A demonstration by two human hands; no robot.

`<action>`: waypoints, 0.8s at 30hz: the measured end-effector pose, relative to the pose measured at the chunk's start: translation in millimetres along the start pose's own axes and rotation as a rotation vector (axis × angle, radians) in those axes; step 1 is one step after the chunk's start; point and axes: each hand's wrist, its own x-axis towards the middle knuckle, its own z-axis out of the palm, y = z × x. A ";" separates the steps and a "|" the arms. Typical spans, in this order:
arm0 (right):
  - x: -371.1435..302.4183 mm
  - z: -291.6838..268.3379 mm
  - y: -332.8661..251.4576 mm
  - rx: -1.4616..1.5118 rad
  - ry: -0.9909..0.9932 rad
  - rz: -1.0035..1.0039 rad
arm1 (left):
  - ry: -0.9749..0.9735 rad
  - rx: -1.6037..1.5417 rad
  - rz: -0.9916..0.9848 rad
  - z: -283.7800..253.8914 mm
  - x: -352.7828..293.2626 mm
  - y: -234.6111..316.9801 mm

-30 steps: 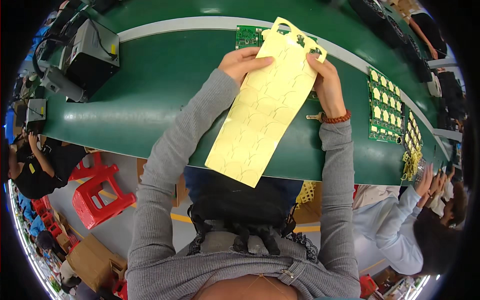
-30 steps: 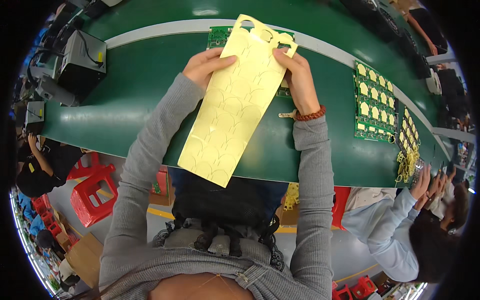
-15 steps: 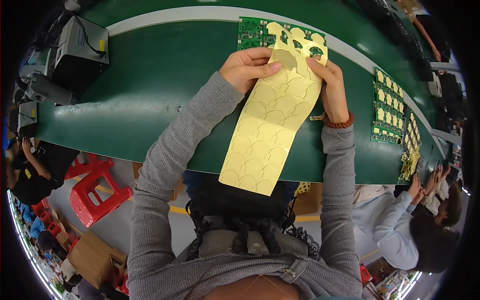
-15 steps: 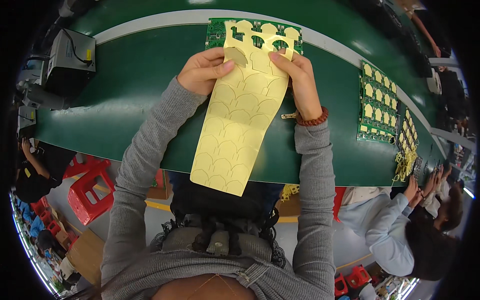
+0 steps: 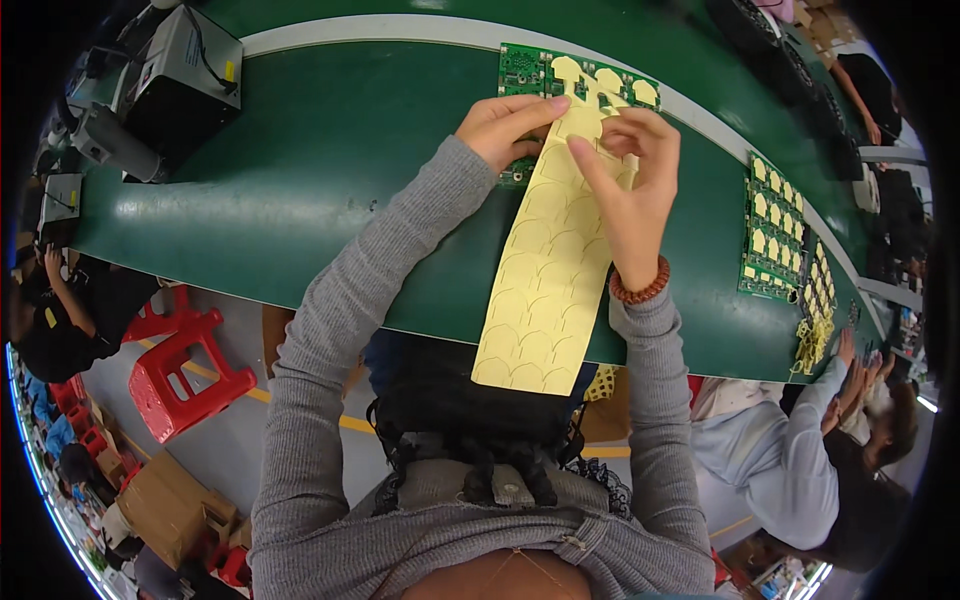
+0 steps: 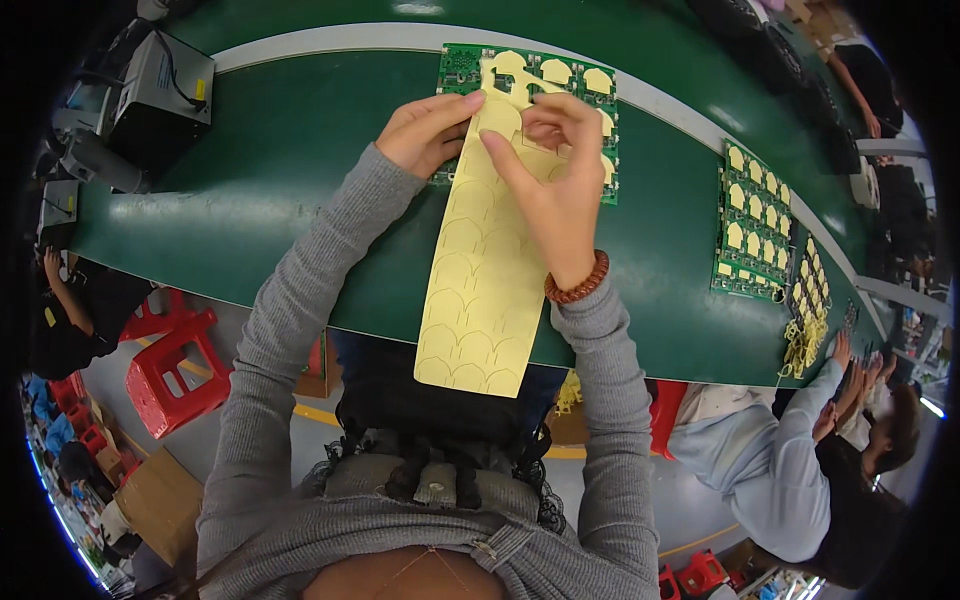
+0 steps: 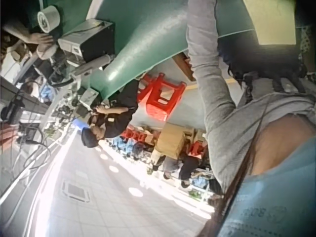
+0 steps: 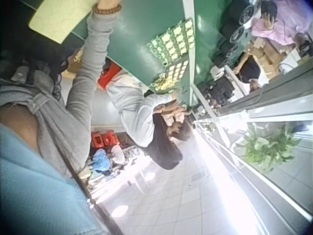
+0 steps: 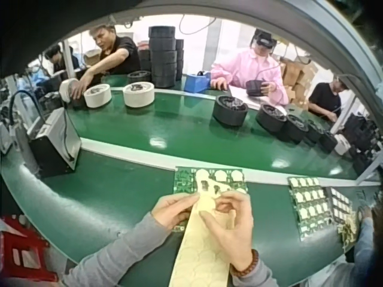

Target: The person peels adhesive pads from backing sheets and adheres them onto circuit boards by hand.

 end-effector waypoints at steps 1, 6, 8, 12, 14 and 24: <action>-3.0 2.7 1.5 0.040 -0.001 0.039 | 0.001 0.001 -0.001 -2.8 -0.3 0.9; -15.2 9.5 3.8 0.049 0.000 -0.086 | -0.031 -0.116 -0.220 -4.3 -3.9 8.4; -16.2 10.1 1.9 0.019 0.002 -0.189 | 0.023 -0.101 -0.349 -1.2 -6.6 10.4; -10.9 8.1 -2.0 0.104 0.122 -0.304 | 0.256 0.150 0.180 -45.1 -3.8 4.0; -4.7 -0.7 12.7 0.119 0.090 0.004 | 0.525 0.650 0.613 -87.8 -9.8 20.9; 3.3 -25.7 52.9 0.142 -0.119 0.444 | 0.372 1.738 1.002 -84.7 -5.2 53.4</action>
